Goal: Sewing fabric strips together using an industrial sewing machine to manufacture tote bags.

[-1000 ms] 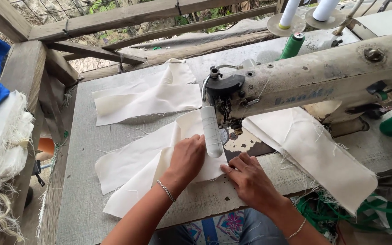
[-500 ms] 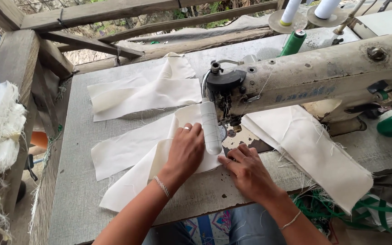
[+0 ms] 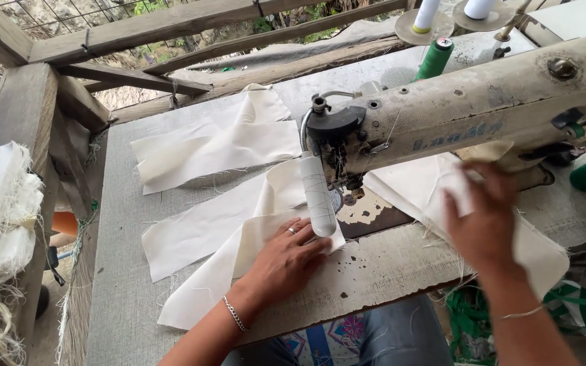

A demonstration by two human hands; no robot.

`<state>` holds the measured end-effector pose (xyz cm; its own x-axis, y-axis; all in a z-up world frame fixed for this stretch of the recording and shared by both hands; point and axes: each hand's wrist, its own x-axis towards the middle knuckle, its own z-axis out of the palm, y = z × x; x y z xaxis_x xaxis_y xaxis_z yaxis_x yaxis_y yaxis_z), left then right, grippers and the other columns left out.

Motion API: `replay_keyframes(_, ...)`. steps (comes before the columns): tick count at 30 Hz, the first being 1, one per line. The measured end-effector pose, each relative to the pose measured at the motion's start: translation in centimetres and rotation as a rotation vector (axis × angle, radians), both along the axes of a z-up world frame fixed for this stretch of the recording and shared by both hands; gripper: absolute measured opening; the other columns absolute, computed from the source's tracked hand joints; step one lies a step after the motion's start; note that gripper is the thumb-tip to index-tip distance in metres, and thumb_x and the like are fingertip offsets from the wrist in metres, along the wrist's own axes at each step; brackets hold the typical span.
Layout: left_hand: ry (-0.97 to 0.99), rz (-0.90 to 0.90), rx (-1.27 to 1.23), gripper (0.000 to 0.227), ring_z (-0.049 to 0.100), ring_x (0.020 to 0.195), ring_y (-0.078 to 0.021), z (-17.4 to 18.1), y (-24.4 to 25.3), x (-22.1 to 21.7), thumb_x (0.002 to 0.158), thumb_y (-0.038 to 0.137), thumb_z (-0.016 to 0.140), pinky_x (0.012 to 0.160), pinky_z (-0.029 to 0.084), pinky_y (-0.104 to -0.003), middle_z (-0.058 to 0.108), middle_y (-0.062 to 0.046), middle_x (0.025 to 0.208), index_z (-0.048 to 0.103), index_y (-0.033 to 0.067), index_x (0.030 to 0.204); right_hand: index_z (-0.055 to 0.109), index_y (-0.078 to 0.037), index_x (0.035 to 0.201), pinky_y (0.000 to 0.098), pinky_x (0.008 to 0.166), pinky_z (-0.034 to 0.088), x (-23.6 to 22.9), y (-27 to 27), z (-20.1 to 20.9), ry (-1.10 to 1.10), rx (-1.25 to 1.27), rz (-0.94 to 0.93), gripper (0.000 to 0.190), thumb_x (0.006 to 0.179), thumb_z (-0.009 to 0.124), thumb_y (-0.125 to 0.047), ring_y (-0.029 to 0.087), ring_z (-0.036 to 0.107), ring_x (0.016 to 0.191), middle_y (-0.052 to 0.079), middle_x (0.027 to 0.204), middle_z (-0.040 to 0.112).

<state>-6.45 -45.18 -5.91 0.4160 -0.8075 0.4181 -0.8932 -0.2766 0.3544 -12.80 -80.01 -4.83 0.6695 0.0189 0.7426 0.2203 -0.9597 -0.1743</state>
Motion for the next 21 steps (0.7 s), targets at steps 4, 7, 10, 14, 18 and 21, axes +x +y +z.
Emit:
replay_keyframes(4,-0.001,0.004,-0.047,0.010,0.059,0.119,-0.0381,1.0,-0.4,-0.1,0.098,0.012,0.063,0.102,0.044,-0.047,0.065,-0.016,0.123,0.065,0.0083,0.107,0.074,0.007,0.136,0.0541,0.104,0.053,0.2,-6.0,-1.6,-0.082,-0.178,-0.233,0.044,0.096,0.086,-0.007,0.043,0.057,0.135,0.023,0.146,0.059)
replay_keyframes(7,0.027,0.017,-0.038,0.013,0.060,0.121,-0.0366,1.2,-0.4,-0.3,0.099,0.015,0.063,0.101,0.044,-0.047,0.067,-0.014,0.124,0.069,0.0078,0.109,0.068,0.014,0.134,0.0586,0.111,0.050,-0.2,-5.5,-1.4,-0.080,-0.169,-0.138,0.041,0.100,0.081,-0.003,0.046,0.054,0.133,0.027,0.141,0.053)
replay_keyframes(10,0.007,0.029,-0.030,0.011,0.062,0.116,-0.0356,1.7,-0.3,-0.3,0.099,0.015,0.064,0.101,0.046,-0.046,0.069,-0.013,0.114,0.069,0.0079,0.106,0.050,0.022,0.146,0.0628,0.122,0.039,-0.1,-4.8,-1.7,-0.056,-0.062,-0.129,0.061,0.096,0.079,0.001,0.049,0.035,0.150,0.034,0.154,0.041)
replay_keyframes(14,-0.010,0.002,-0.031,0.011,0.062,0.113,-0.0351,1.1,-0.4,0.2,0.099,0.014,0.065,0.099,0.046,-0.046,0.068,-0.013,0.113,0.069,0.0075,0.107,0.059,0.019,0.137,0.0619,0.114,0.044,-0.1,-5.3,-2.1,-0.092,-0.150,-0.187,0.052,0.097,0.084,-0.004,0.049,0.046,0.138,0.032,0.144,0.052)
replay_keyframes(18,-0.008,0.008,0.003,0.014,0.062,0.112,-0.0344,0.6,-0.4,0.7,0.099,0.016,0.065,0.094,0.047,-0.045,0.069,-0.011,0.111,0.072,0.0079,0.108,0.066,0.008,0.126,0.0544,0.101,0.046,-0.6,-5.7,-3.3,-0.066,-0.162,-0.309,0.038,0.098,0.085,-0.010,0.044,0.054,0.128,0.025,0.135,0.060)
replay_keyframes(21,-0.008,0.018,0.009,0.018,0.060,0.117,-0.0339,-0.2,-0.3,1.1,0.097,0.019,0.068,0.098,0.046,-0.045,0.067,-0.010,0.113,0.072,0.0083,0.111,0.068,0.003,0.123,0.0512,0.092,0.045,-0.6,-6.4,-4.2,-0.054,-0.175,-0.368,0.036,0.098,0.087,-0.015,0.041,0.055,0.125,0.021,0.134,0.062)
